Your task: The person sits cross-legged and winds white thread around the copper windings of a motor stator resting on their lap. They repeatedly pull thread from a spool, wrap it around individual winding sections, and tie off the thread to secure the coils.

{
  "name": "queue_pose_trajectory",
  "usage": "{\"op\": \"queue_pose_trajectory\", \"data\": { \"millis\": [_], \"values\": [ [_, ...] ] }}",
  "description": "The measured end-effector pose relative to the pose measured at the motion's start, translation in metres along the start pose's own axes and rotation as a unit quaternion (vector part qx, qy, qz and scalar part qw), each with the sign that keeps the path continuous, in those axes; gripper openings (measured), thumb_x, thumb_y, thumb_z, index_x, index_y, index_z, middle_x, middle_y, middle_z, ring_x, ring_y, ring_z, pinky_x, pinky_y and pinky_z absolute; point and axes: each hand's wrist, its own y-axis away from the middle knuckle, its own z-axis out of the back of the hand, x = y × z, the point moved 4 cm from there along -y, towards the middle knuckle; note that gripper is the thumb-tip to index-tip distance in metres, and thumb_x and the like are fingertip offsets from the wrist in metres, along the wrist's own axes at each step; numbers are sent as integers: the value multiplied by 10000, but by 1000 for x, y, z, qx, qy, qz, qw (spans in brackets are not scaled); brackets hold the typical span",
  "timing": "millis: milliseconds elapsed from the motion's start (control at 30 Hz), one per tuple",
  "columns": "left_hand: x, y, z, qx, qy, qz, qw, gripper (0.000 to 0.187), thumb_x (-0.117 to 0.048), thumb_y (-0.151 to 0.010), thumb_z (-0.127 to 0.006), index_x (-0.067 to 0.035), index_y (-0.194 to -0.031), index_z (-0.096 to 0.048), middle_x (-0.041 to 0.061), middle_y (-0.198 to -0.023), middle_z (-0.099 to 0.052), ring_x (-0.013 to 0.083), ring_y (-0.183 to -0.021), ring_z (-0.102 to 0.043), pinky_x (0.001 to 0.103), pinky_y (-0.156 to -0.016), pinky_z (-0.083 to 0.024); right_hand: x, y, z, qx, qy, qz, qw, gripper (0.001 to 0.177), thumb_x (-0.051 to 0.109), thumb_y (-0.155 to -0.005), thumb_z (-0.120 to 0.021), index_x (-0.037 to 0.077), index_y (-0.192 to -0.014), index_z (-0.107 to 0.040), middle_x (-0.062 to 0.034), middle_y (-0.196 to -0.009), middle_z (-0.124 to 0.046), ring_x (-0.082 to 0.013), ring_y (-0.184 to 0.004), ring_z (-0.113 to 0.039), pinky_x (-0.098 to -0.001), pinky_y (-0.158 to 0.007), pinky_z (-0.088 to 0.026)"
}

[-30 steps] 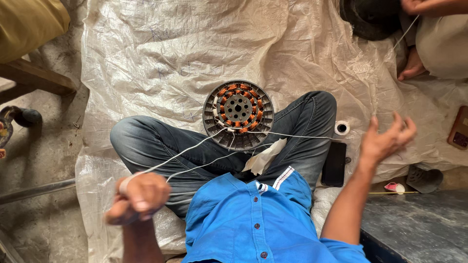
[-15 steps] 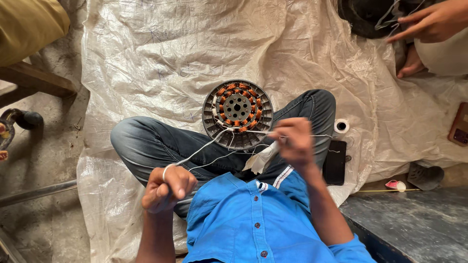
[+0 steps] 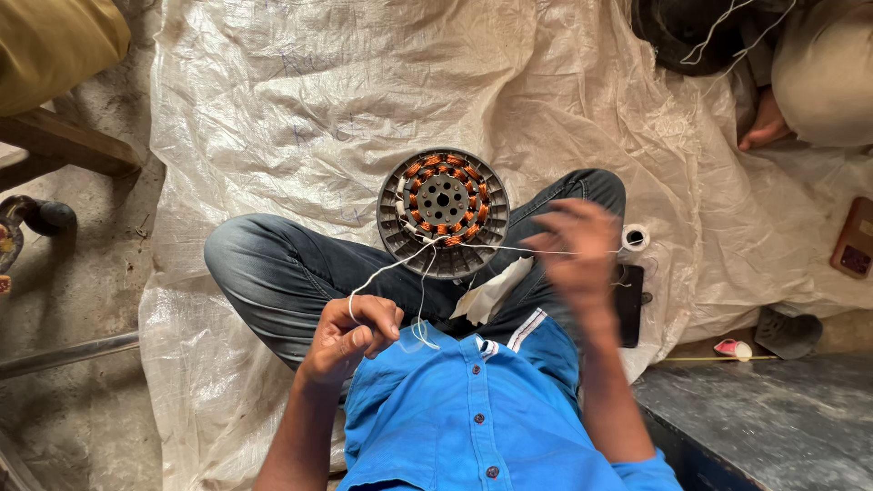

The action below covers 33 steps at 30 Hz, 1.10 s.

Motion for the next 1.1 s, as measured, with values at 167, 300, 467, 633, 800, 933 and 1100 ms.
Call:
{"op": "queue_pose_trajectory", "data": {
  "millis": [167, 300, 467, 633, 800, 933, 1100],
  "values": [
    [0, -2, -8, -1, -11, -13, 1000, 409, -378, -1014, -685, 30, -1000, -709, 19, -699, -510, 85, -613, -405, 279, -614, -324, 73, -21, -24, 50, -71, 32, 996, 211, 218, -806, -859, 111, -950, -748, -77, -1221, -679, -268, -1194, -571, -400, -1007, -389],
    [-1, -2, -5, -7, -26, 9, 1000, 389, -362, -999, -689, 27, -988, -709, 29, -714, -514, 86, -642, -423, 269, -588, -330, 10, 7, 22, -21, -119, -56, 991, 163, -18, -833, -701, 111, -933, -716, -83, -1175, -680, -272, -1157, -616, -398, -1030, -494],
    [-4, -5, -6, -12, -131, 8, 991, 366, -333, -992, -688, 29, -944, -696, 62, -740, -569, 119, -661, -480, 299, -616, -369, -122, 33, 105, -319, -78, -287, 900, 111, 31, -995, -762, 55, -994, -654, -117, -1088, -610, -263, -1058, -578, -431, -979, -477],
    [-4, -13, -21, 29, -125, -11, 992, 347, -320, -995, -680, 24, -950, -704, 65, -739, -574, 144, -690, -500, 318, -659, -388, -69, 15, 62, -123, 66, -161, 977, 264, -38, -917, -642, 8, -1160, -734, -164, -1263, -641, -307, -1381, -520, -466, -1209, -417],
    [-1, -12, -38, 62, -142, -1, 988, 335, -327, -983, -700, 8, -973, -716, 103, -813, -667, 172, -724, -552, 336, -682, -426, 57, -9, -27, 35, -86, 50, 994, 289, 206, -786, -840, 92, -1032, -741, -123, -1274, -644, -319, -1248, -518, -433, -1084, -373],
    [-11, -10, -46, 81, -255, -2, 963, 257, -294, -968, -718, -38, -962, -739, 76, -826, -699, 182, -738, -598, 337, -700, -468, 72, -17, -23, 36, -139, 19, 989, 125, 186, -866, -822, 103, -910, -738, -57, -1203, -676, -248, -1207, -576, -385, -1041, -407],
    [-22, -21, -49, 53, -412, -66, 907, 158, -225, -953, -705, -69, -973, -725, 51, -841, -678, 204, -817, -647, 430, -842, -517, 12, 3, 28, -65, -166, -123, 976, 87, 151, -973, -782, 82, -977, -731, -52, -1201, -641, -203, -1175, -575, -369, -1037, -473]
  ]
}}
